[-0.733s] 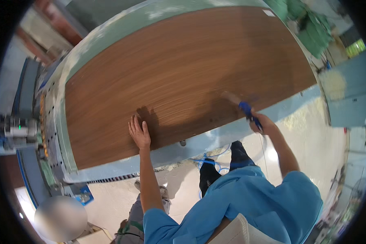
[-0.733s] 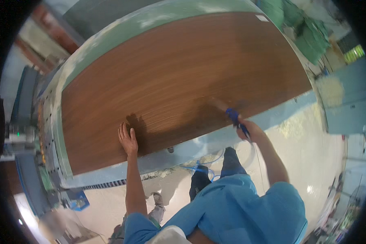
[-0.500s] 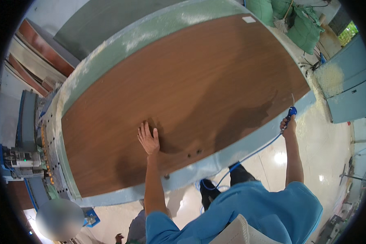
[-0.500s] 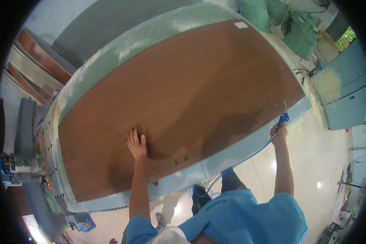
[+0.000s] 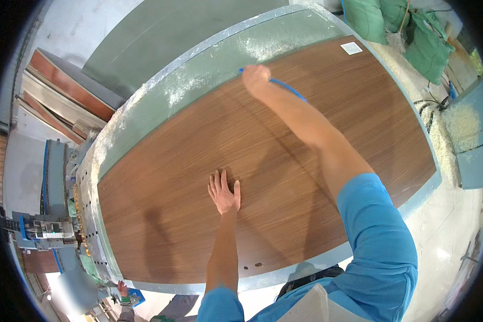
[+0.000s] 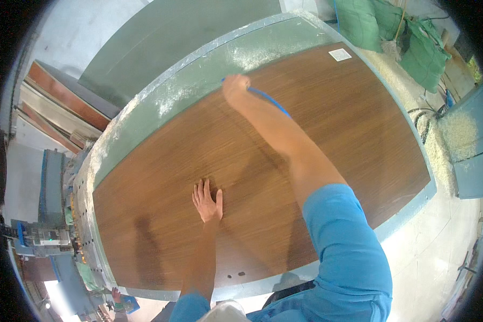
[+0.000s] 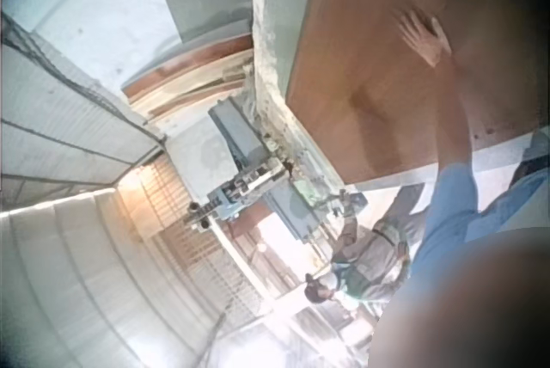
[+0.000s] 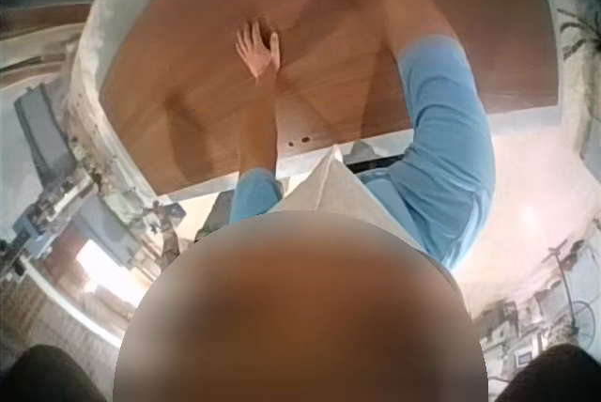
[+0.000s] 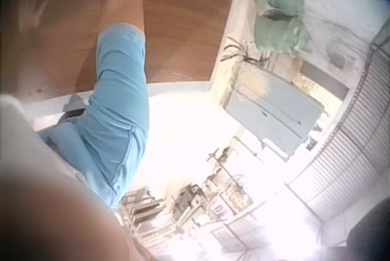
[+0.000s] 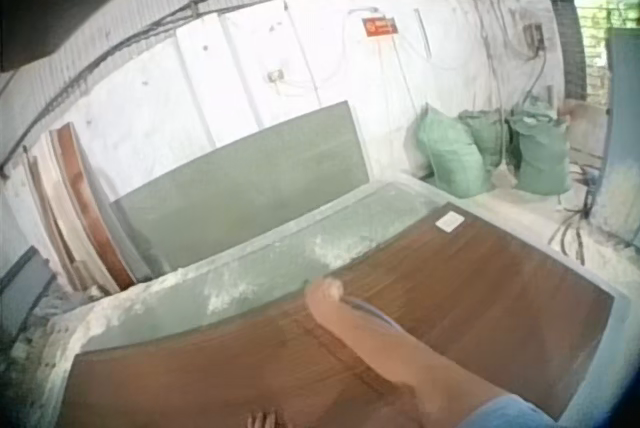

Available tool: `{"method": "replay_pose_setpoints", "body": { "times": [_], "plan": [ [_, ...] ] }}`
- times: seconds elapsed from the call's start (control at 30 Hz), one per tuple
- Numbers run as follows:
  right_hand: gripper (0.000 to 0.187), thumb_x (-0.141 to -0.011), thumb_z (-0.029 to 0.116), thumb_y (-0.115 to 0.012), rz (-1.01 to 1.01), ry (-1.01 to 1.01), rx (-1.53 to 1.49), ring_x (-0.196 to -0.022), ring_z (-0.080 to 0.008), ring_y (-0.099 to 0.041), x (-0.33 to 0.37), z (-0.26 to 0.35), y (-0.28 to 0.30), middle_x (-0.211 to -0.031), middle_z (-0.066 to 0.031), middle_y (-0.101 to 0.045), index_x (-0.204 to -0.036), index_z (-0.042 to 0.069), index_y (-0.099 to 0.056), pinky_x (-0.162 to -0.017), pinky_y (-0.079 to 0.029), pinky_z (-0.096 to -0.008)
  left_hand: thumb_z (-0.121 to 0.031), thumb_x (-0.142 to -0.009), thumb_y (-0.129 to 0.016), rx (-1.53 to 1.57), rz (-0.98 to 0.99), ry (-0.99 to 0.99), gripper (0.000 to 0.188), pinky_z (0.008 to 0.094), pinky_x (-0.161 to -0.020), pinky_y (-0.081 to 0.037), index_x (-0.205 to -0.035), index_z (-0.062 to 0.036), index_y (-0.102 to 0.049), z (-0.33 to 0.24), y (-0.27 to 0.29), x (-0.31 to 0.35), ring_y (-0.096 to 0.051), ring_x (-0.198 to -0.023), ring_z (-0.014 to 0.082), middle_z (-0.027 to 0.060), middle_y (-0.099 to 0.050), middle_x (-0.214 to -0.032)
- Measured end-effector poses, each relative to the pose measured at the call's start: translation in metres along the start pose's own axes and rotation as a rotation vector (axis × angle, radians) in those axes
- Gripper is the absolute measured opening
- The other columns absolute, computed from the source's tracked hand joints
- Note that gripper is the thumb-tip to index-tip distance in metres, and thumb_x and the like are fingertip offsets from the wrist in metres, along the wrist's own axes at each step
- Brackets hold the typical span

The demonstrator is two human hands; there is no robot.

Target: The person measures a wood panel on a machine using a tape measure, then uses a computer mouse at a control station. The person cleans the wood panel surface with a blue air hose and moves the panel to a rack.

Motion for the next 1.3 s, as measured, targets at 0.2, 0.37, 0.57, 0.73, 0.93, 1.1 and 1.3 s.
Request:
{"method": "replay_pose_setpoints", "body": {
  "times": [0.2, 0.37, 0.57, 0.73, 0.93, 1.1, 1.3],
  "plan": [
    [0.025, -0.085, 0.021, -0.073, 0.01, -0.371, 0.388, -0.096, -0.0288, -0.074, -0.065, -0.209, 0.015, -0.107, -0.004, -0.076, -0.109, 0.015, -0.079, -0.067, -0.056, -0.0549, -0.048, -0.096, -0.057, -0.057, -0.02, 0.024, 0.067, 0.0538, -0.127, -0.014, -0.154, -0.0179, -0.04, -0.004, -0.006, -0.004, -0.023, -0.153, 0.0357, 0.0117, -0.034, -0.163],
    [0.028, -0.093, 0.029, -0.064, -0.215, -0.687, -0.016, -0.099, -0.0305, -0.074, -0.049, -0.336, 0.024, -0.111, -0.0073, -0.077, -0.108, 0.01, -0.079, -0.071, -0.057, -0.0537, -0.046, -0.098, -0.054, -0.106, 0.092, 0.076, 0.067, 0.0538, -0.127, -0.011, -0.156, -0.0184, -0.036, -0.005, -0.004, -0.005, -0.019, -0.155, 0.0343, 0.0107, -0.03, -0.165],
    [0.048, -0.106, 0.048, -0.046, 0.48, -0.62, -1.315, -0.031, -0.0139, -0.036, -0.054, -0.161, -0.071, -0.05, -0.0015, -0.047, -0.073, 0.012, -0.049, -0.03, -0.025, -0.0314, -0.047, -0.1, -0.055, 0.019, 0.048, -0.028, 0.063, 0.053, -0.126, -0.015, -0.155, -0.0205, -0.038, 0.004, -0.007, -0.007, -0.02, -0.154, 0.034, 0.0071, -0.031, -0.165],
    [0.044, -0.104, 0.047, -0.054, 0.717, -0.412, -1.475, -0.038, -0.0078, -0.038, -0.024, 0.053, -0.111, -0.055, 0.0019, -0.047, -0.09, 0.006, -0.051, -0.033, -0.028, -0.0246, -0.043, -0.098, -0.06, 0.072, 0.014, -0.067, 0.063, 0.053, -0.122, -0.025, -0.152, -0.0161, -0.044, 0.154, 0.057, -0.018, -0.031, -0.15, 0.0339, 0.013, -0.044, -0.157],
    [0.049, -0.106, 0.049, -0.048, 0.907, -0.25, -1.419, -0.036, -0.0086, -0.036, -0.029, 0.29, -0.134, -0.054, 0.0021, -0.045, -0.084, 0.006, -0.049, -0.033, -0.028, -0.0262, -0.052, -0.1, -0.05, -0.12, -0.009, 0.138, 0.065, 0.0505, -0.126, -0.016, -0.154, -0.0176, -0.042, 0.319, 0.118, 0.014, -0.025, -0.153, 0.0294, 0.0093, -0.036, -0.163],
    [0.05, -0.106, 0.052, -0.046, 0.993, -0.152, -1.325, -0.038, -0.0075, -0.037, -0.019, 0.51, -0.157, -0.054, 0.0025, -0.044, -0.082, 0.008, -0.049, -0.034, -0.029, -0.0255, -0.049, -0.096, -0.058, 0.061, -0.169, 0.113, 0.066, 0.0508, -0.126, -0.018, -0.151, -0.0145, -0.047, 0.335, 0.112, 0.019, -0.03, -0.151, 0.0304, 0.011, -0.042, -0.158],
    [0.045, -0.107, 0.047, -0.045, 0.996, 0.071, -1.331, -0.038, -0.0115, -0.039, 0.019, 0.707, -0.166, -0.054, -0.0007, -0.046, -0.088, 0.006, -0.053, -0.035, -0.032, -0.0295, -0.043, -0.094, -0.061, 0.195, -0.186, 0.111, 0.065, 0.0517, -0.124, -0.022, -0.148, -0.0082, -0.048, 0.339, 0.119, 0.019, -0.034, -0.149, 0.0321, 0.014, -0.045, -0.155]
  ]
}}
Point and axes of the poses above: each hand's wrist, its own x-axis away from the middle knuckle, its own y-axis out of the back of the hand, z = x × y, the point moved 5 cm from there along -x, towards the middle knuckle
